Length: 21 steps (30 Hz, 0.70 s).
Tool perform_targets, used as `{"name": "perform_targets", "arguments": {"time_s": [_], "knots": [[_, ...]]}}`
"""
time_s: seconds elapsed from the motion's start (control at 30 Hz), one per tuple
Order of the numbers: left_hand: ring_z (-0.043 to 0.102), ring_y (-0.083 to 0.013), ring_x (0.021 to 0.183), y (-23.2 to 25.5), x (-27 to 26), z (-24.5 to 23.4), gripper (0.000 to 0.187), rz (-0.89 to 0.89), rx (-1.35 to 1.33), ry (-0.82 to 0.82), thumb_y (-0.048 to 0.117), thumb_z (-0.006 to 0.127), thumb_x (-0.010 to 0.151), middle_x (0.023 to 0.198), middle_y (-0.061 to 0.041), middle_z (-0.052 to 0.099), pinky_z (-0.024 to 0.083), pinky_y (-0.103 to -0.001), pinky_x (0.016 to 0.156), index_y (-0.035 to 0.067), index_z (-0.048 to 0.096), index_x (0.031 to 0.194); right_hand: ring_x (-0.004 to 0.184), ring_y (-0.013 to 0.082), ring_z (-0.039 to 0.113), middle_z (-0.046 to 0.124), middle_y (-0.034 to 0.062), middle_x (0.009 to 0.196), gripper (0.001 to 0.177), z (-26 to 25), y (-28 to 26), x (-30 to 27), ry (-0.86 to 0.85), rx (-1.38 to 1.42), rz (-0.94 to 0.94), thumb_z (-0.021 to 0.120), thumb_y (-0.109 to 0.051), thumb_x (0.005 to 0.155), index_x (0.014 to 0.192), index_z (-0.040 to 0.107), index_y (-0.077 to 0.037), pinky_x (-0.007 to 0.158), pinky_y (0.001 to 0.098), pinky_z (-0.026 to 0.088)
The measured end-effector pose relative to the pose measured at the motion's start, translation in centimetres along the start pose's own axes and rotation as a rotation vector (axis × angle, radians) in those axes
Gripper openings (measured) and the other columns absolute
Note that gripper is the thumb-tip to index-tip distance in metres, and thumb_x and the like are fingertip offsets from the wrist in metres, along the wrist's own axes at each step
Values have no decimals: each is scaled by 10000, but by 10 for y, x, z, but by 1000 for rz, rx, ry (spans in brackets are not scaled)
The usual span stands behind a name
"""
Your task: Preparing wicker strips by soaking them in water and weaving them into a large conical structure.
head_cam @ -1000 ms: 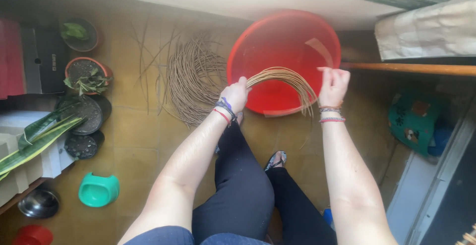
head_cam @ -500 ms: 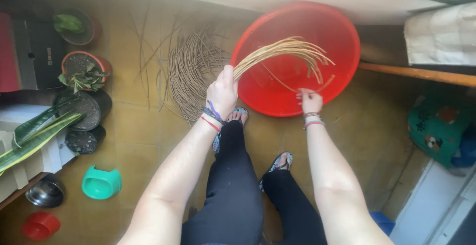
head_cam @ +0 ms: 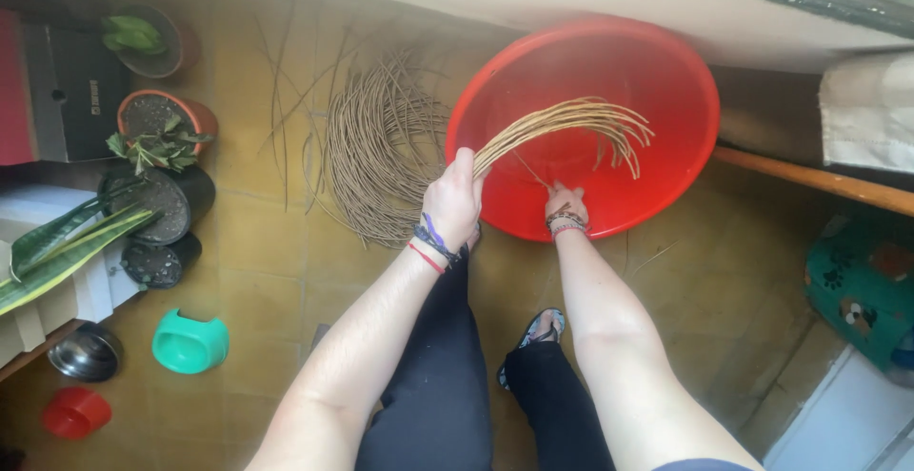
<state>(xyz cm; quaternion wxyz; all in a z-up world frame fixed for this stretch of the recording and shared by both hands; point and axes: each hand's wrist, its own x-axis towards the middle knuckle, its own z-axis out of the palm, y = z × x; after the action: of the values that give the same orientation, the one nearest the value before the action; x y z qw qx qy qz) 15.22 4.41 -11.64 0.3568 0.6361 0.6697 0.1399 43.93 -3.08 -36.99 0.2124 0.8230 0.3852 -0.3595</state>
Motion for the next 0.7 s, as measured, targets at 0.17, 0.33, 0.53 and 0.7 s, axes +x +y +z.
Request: {"name": "perform_targets", "arguments": {"time_s": [0.17, 0.33, 0.53, 0.7], "knots": [[712, -441, 904, -2, -3, -1, 278, -27, -2, -24, 427, 468, 1062, 974, -178, 686, 589, -574, 759, 163, 479, 1147, 1269, 383, 619, 591, 119, 1320, 415, -8, -5, 0, 19, 84, -50, 395, -522, 1081, 1404, 619, -386, 1037, 589, 509], [709, -476, 872, -1, -18, -9, 319, 1, -49, 64, 427, 500, 1066, 949, -219, 698, 591, -583, 739, 127, 511, 1174, 1060, 413, 667, 621, 164, 1071, 376, -84, -7, -125, 398, 386, -332, 356, -367, 1145, 1303, 634, -169, 922, 542, 547], [711, -487, 865, 25, -53, -55, 347, 70, -91, 82, 408, 550, 1051, 940, -239, 713, 590, -597, 739, 100, 528, 1210, 817, 146, 605, 573, 117, 1178, 338, -155, 16, -318, 791, 901, -573, 372, -63, 1109, 1330, 625, -22, 619, 220, 508], [721, -467, 886, 46, -86, -99, 307, 55, -139, 64, 456, 508, 1057, 946, -191, 731, 591, -585, 755, 173, 525, 1176, 778, 158, 637, 587, 111, 1202, 356, -205, 32, -401, 1027, 829, -706, 396, -136, 1112, 1325, 661, -29, 616, 249, 546]]}}
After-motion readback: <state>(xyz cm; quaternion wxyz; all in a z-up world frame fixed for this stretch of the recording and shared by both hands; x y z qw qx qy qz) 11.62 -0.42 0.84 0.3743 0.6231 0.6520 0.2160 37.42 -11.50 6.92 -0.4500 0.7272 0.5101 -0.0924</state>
